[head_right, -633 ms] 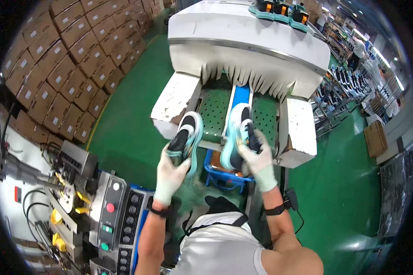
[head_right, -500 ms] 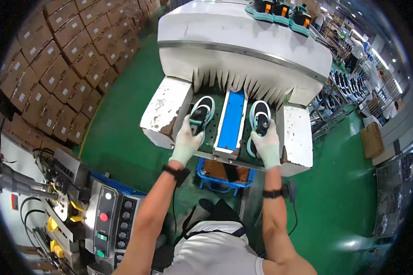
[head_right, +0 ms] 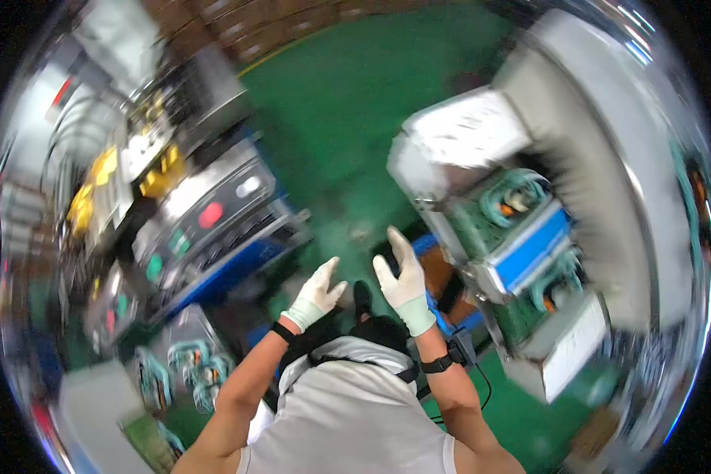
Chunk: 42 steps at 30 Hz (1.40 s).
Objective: Operate shoe manufacturing machines to shape and heat shoes.
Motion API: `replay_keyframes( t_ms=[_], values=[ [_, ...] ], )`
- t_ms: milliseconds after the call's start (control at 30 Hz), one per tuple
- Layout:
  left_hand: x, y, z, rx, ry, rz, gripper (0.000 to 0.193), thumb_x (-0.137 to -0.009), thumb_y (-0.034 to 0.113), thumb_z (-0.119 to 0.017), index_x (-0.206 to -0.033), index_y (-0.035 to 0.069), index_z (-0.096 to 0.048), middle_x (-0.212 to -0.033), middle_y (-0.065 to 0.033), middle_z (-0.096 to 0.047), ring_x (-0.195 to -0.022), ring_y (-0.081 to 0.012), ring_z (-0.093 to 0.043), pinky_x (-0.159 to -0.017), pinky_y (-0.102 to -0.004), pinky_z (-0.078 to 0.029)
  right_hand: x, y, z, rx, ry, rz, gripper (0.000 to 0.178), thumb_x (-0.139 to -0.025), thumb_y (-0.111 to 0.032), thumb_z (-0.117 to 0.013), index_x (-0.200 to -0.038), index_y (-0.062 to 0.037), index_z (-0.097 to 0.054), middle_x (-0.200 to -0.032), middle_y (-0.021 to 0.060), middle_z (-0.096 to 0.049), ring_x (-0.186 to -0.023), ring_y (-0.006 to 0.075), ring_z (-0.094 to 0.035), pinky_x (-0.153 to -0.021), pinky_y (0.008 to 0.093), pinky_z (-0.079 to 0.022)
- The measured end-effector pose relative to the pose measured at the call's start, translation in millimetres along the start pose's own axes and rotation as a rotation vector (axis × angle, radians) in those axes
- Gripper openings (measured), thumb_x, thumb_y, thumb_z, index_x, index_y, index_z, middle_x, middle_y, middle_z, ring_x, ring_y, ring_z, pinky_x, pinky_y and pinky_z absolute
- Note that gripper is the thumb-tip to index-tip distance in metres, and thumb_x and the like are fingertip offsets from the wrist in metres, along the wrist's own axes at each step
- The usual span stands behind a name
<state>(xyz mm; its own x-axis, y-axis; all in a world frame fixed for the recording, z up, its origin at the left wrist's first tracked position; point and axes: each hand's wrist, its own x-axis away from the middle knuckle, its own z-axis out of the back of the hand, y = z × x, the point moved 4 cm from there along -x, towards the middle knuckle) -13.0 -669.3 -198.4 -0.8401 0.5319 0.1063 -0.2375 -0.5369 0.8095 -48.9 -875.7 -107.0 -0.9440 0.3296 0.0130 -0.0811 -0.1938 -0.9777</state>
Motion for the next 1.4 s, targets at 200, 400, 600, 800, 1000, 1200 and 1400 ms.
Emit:
replay_keyframes(
  t_ms=[200, 400, 600, 800, 1000, 1200, 1400],
  values=[
    [299, -174, 150, -0.235, 0.891, 0.646, 0.043, -0.091, 0.021, -0.065, -0.127, -0.002, -0.056, -0.118, -0.0237, -0.062, -0.113, -0.0383, -0.059, -0.099, -0.0439, -0.047, 24, 104, -188, 0.224, -0.955, -0.116, 0.076, -0.09, -0.029, -0.071, -0.148, 0.0063, -0.036, -0.149, 0.0265, -0.045, -0.14, 0.0323, -0.045, -0.115, 0.0383, -0.036],
    [519, -194, 151, -0.409, 1.288, 1.183, 0.076, -0.079, 0.034, -0.081, -0.136, -0.002, -0.046, -0.128, -0.0224, -0.054, -0.12, -0.0407, -0.051, -0.102, -0.0451, -0.044, 60, 53, -374, 0.383, -1.308, 0.055, 0.077, -0.091, -0.029, -0.07, -0.149, 0.0044, -0.035, -0.15, 0.0271, -0.044, -0.14, 0.0339, -0.044, -0.116, 0.0391, -0.035],
    [444, -225, 188, -0.389, 1.074, 0.952, 0.088, -0.075, 0.046, -0.08, -0.14, 0.0, -0.042, -0.133, -0.0217, -0.052, -0.122, -0.0393, -0.051, -0.105, -0.0465, -0.042, 126, 35, -537, 0.525, -1.492, 0.151, 0.082, -0.088, -0.032, -0.071, -0.149, 0.0064, -0.033, -0.148, 0.0288, -0.044, -0.139, 0.0355, -0.045, -0.115, 0.0397, -0.036],
    [407, -262, 200, -0.193, 0.807, 0.923, 0.058, -0.081, 0.049, -0.07, -0.119, 0.009, -0.054, -0.114, -0.0189, -0.056, -0.107, -0.0371, -0.056, -0.08, -0.0488, -0.052, 174, 68, -618, 0.558, -1.533, 0.68, 0.078, -0.082, -0.023, -0.075, -0.143, 0.0072, -0.037, -0.132, 0.0309, -0.054, -0.125, 0.044, -0.053, -0.108, 0.0446, -0.041],
    [410, -264, 183, -0.262, 0.867, 0.811, 0.047, -0.086, 0.048, -0.067, -0.11, 0.009, -0.058, -0.105, -0.0142, -0.054, -0.102, -0.0329, -0.058, -0.072, -0.0435, -0.053, 184, 88, -632, 0.743, -1.326, 0.571, 0.081, -0.067, -0.016, -0.084, -0.136, -0.0014, -0.044, -0.122, 0.0214, -0.058, -0.116, 0.0362, -0.058, -0.104, 0.0441, -0.044],
    [446, -256, 160, -0.199, 1.065, 0.892, 0.045, -0.086, 0.04, -0.07, -0.115, 0.008, -0.057, -0.103, -0.0148, -0.056, -0.096, -0.0339, -0.06, -0.077, -0.0457, -0.053, 173, 107, -630, 0.569, -1.397, 0.615, 0.076, -0.069, -0.019, -0.082, -0.131, 0.0036, -0.046, -0.121, 0.0249, -0.059, -0.113, 0.0402, -0.057, -0.102, 0.0464, -0.043],
    [455, -233, 137, -0.028, 1.133, 1.052, 0.043, -0.086, 0.036, -0.072, -0.113, 0.006, -0.059, -0.105, -0.0156, -0.056, -0.103, -0.0349, -0.059, -0.083, -0.0463, -0.052, 184, 82, -575, 0.661, -1.563, 0.269, 0.075, -0.071, -0.013, -0.081, -0.135, 0.0032, -0.045, -0.117, 0.0214, -0.064, -0.108, 0.0327, -0.063, -0.098, 0.0381, -0.048]
  ],
)
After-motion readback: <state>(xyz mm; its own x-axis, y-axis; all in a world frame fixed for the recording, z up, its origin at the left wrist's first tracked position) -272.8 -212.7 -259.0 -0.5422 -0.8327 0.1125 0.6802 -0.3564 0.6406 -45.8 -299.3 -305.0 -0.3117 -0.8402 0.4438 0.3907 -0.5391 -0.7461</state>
